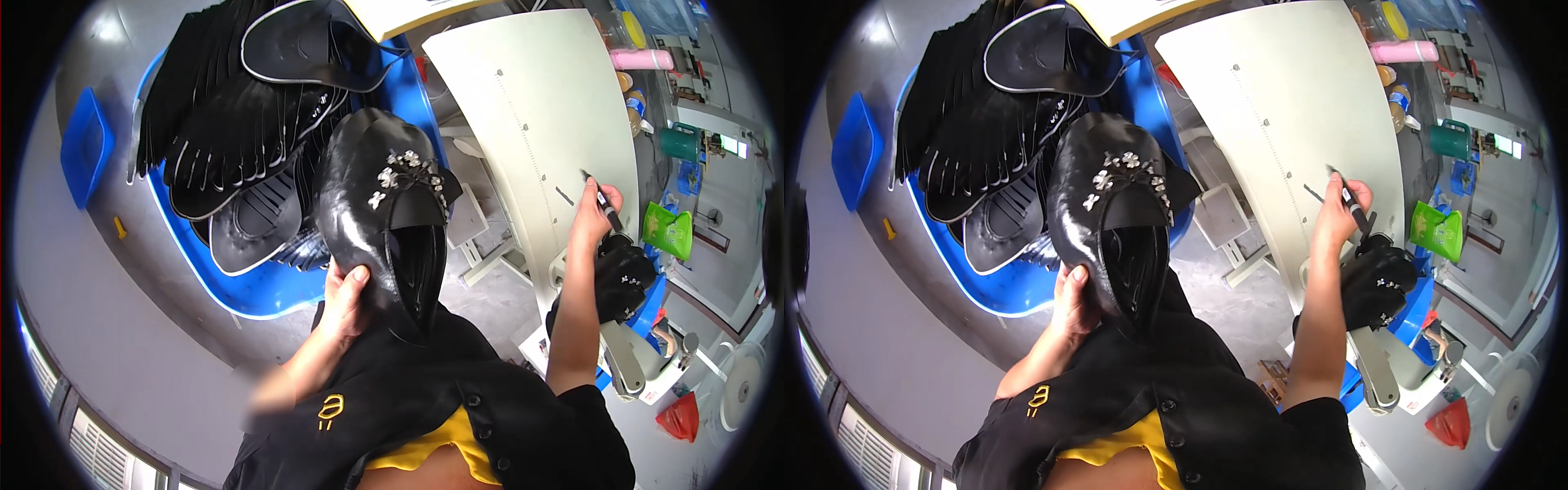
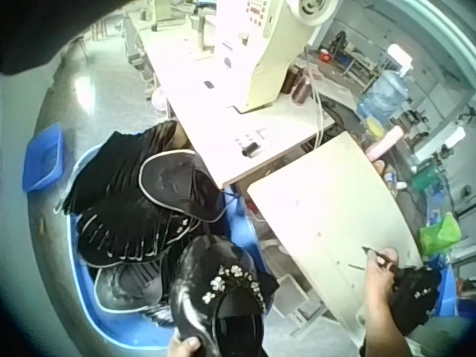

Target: The person picks up black shoes from a blue bin and uses a black marker to draw lines on the inner sole of each shoe. They handle the shoes one at a time, marking the interior, and then place them on a nearby table.

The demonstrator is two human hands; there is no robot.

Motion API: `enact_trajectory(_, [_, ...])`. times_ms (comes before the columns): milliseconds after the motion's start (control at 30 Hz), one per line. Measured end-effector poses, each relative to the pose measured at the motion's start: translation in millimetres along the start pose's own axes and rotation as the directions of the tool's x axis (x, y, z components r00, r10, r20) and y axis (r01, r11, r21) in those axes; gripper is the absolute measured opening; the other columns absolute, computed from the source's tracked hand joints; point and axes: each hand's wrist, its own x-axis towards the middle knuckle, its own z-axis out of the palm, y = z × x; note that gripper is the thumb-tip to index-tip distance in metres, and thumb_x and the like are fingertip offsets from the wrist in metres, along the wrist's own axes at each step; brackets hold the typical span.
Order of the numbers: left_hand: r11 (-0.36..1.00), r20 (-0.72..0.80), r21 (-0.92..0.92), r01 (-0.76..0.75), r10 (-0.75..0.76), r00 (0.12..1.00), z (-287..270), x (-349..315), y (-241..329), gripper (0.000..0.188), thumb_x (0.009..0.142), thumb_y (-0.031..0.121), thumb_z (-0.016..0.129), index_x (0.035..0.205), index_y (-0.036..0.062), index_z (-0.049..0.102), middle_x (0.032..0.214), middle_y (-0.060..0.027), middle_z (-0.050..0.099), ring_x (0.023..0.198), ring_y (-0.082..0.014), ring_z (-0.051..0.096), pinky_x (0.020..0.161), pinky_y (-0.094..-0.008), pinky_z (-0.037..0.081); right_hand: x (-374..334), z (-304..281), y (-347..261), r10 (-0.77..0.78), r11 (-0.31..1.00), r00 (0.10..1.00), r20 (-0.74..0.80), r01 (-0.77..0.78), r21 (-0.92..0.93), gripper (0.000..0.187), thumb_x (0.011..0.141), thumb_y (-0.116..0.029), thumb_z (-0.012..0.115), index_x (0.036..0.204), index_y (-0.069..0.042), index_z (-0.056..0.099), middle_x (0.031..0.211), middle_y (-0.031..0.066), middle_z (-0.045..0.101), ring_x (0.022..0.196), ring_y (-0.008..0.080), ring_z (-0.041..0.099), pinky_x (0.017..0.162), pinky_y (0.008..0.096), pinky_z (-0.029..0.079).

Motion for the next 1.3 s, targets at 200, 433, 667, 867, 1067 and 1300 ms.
enact_trajectory(200, [0.985,0.007,-0.155,0.072,-0.072,0.997,1.9,4.4,-10.8,0.052,0.075,0.022,0.074,0.118,0.0086,0.048,0.108,-0.0061,0.059,0.099,-0.0207,0.059,0.088,-0.037,0.049,-105.9,30.1,-141.9,-0.081,0.721,0.656,0.751,-0.482,0.499,0.027,0.086,-0.001,0.053,0.113,0.001,0.049,0.092,0.0155,0.062,0.081,0.0166,0.061,0.073,0.0267,0.05])
enact_trajectory(433, [0.943,0.065,-0.269,0.196,-0.185,0.981,-5.7,0.1,-13.7,0.05,0.076,0.026,0.073,0.118,0.0097,0.049,0.109,-0.0055,0.059,0.1,-0.0199,0.059,0.086,-0.0389,0.05,-102.3,57.6,-122.7,-0.295,0.875,0.552,0.78,-0.171,0.452,0.022,0.087,-0.006,0.058,0.106,0.003,0.05,0.103,0.0185,0.059,0.088,0.0198,0.059,0.08,0.0305,0.047])
enact_trajectory(667, [0.932,0.063,-0.317,0.177,-0.165,0.984,-3.7,0.5,-14.2,0.052,0.077,0.024,0.072,0.12,0.0093,0.046,0.111,-0.0064,0.058,0.102,-0.0201,0.057,0.088,-0.0397,0.05,-94.1,75.7,-128.6,-0.418,0.898,0.393,0.819,0.046,0.437,0.022,0.084,-0.005,0.062,0.102,0.004,0.052,0.099,0.018,0.059,0.09,0.0214,0.057,0.081,0.0323,0.045])
enact_trajectory(867, [0.914,0.101,-0.367,0.176,-0.149,0.984,-6.1,2.8,-16.1,0.053,0.079,0.021,0.07,0.123,0.0094,0.044,0.115,-0.0071,0.056,0.105,-0.0206,0.056,0.09,-0.0396,0.048,-87.1,79.2,-136.2,-0.397,0.918,0.311,0.864,0.127,0.376,0.019,0.084,-0.003,0.06,0.101,0.003,0.053,0.096,0.0172,0.058,0.089,0.0215,0.057,0.08,0.0321,0.045])
enact_trajectory(1067, [0.943,0.068,-0.3,0.141,-0.126,0.99,-4.4,2.2,-15.0,0.056,0.078,0.031,0.071,0.122,0.004,0.047,0.112,-0.0078,0.059,0.104,-0.0203,0.058,0.091,-0.0377,0.048,-86.5,84.4,-139.2,-0.408,0.911,0.325,0.853,0.086,0.402,0.018,0.078,0.0,0.064,0.093,0.003,0.056,0.089,0.0157,0.06,0.079,0.0225,0.059,0.07,0.0303,0.047])
enact_trajectory(1300, [0.908,0.11,-0.376,0.183,-0.153,0.982,-11.5,5.1,-15.9,0.05,0.08,0.02,0.069,0.122,0.009,0.043,0.113,-0.0071,0.057,0.103,-0.0197,0.057,0.089,-0.0377,0.049,-83.5,83.5,-138.2,-0.359,0.933,0.264,0.895,0.091,0.347,0.017,0.084,-0.001,0.057,0.1,0.002,0.052,0.096,0.017,0.057,0.087,0.0198,0.055,0.078,0.0317,0.045])
